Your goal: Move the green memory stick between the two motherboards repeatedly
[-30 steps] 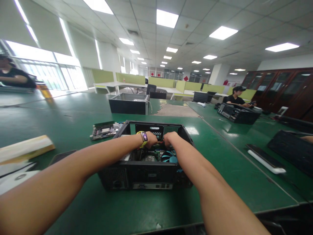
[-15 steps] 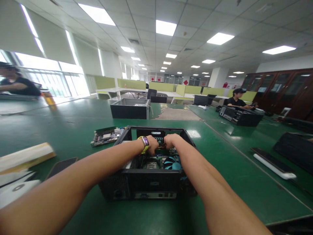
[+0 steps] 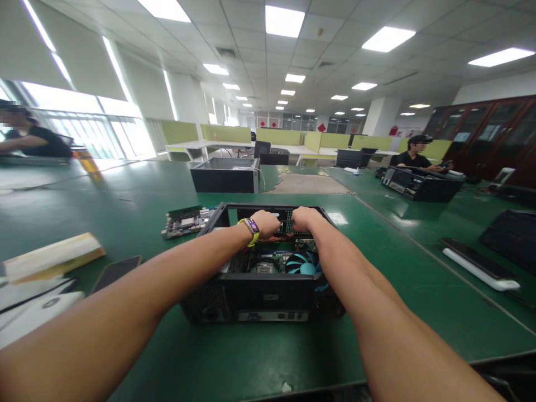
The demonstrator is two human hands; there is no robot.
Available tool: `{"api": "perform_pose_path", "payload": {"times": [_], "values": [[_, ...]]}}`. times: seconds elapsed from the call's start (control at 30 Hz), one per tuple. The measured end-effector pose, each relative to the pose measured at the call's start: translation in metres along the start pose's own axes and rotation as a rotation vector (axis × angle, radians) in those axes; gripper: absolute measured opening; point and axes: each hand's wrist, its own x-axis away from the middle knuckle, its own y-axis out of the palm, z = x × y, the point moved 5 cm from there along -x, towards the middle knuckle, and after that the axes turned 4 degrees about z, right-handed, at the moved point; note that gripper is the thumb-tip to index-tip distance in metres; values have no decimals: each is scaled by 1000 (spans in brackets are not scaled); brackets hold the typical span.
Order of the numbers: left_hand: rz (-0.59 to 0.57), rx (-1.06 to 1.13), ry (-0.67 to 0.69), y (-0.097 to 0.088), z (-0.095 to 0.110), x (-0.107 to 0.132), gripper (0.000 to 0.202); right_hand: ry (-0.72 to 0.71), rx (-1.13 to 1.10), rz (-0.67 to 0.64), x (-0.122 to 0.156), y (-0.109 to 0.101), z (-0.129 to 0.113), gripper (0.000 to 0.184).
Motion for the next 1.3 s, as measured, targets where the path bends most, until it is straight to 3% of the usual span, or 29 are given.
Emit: {"api": "perform_pose_path", "payload": {"times": [0.3, 0.57, 1.3], "values": [[123, 4, -83, -19, -2, -1, 23, 80, -55, 114, -3, -4, 3, 32], [196, 1, -60, -26, 2, 2, 24, 107, -102, 192, -7, -8, 7, 29], [191, 22, -95, -22, 1, -2, 28, 55, -175, 209, -8, -5, -1, 35]]}}
